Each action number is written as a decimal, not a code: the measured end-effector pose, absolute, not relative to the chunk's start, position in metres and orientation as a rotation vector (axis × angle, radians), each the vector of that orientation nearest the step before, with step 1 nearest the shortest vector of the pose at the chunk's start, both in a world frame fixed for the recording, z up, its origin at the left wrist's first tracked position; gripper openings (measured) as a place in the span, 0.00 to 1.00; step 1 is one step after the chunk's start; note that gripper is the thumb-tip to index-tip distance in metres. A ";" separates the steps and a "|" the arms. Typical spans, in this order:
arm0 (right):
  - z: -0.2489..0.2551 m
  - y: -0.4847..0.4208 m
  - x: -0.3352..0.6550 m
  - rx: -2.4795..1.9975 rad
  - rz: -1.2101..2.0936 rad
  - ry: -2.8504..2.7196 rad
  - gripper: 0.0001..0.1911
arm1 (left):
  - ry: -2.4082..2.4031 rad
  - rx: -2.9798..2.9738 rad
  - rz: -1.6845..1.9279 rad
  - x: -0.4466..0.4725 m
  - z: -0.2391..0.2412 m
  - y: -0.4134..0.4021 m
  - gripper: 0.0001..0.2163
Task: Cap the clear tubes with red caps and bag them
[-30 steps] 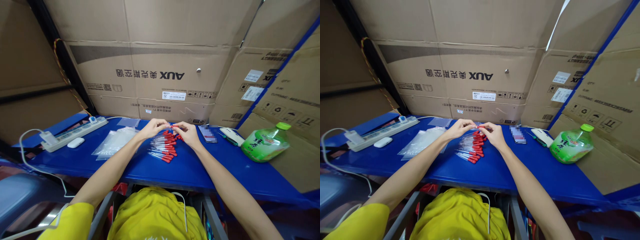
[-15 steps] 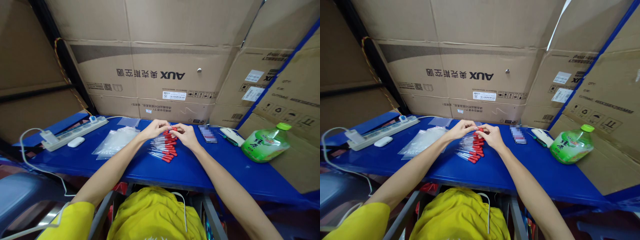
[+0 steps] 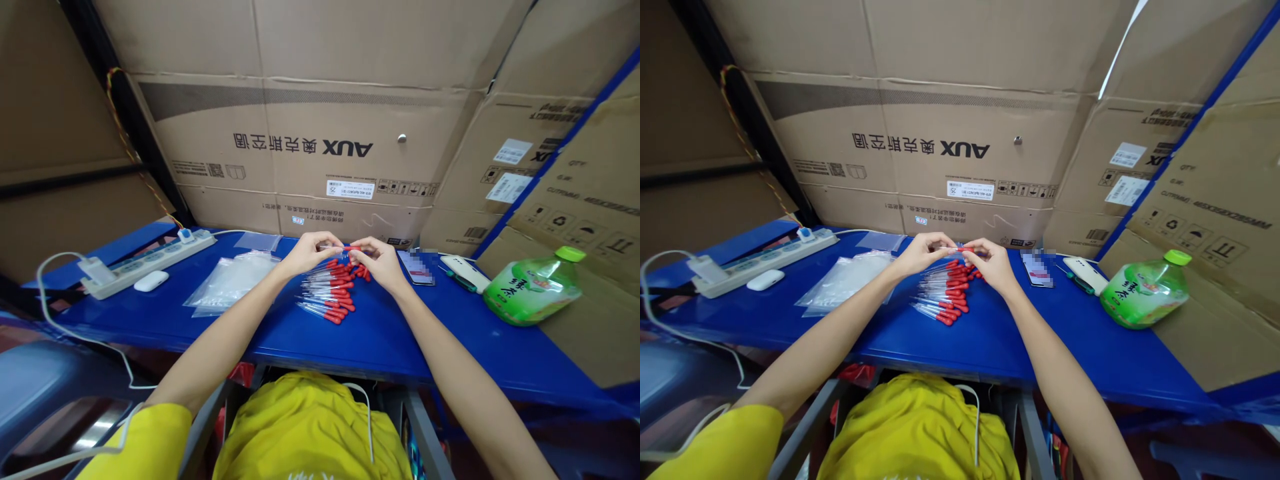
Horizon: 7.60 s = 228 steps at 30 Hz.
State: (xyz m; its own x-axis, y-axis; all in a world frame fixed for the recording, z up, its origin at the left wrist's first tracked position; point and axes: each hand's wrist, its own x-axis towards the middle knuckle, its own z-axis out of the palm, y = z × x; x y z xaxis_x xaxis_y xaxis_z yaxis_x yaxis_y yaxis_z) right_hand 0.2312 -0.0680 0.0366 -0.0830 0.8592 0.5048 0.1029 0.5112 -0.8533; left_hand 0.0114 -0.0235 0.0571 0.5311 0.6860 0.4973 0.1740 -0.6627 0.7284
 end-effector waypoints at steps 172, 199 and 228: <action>0.001 -0.033 0.286 -1.944 -0.053 -1.918 0.09 | 1.474 2.795 0.395 0.001 0.010 0.020 0.16; 0.008 -0.039 0.258 -1.369 -0.043 -1.869 0.09 | 1.330 2.813 0.568 0.019 0.018 -0.002 0.18; 0.018 -0.062 0.219 -1.084 0.280 -1.739 0.09 | 0.862 2.410 1.048 0.034 0.029 -0.020 0.19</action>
State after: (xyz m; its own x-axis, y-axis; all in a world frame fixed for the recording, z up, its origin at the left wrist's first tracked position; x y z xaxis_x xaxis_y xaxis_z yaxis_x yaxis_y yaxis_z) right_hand 0.2194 -0.0622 0.0177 -0.0716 0.7703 0.6337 0.5321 0.5668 -0.6289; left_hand 0.0342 -0.0204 0.0287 0.5351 0.6633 0.5231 0.3854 -0.7427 0.5476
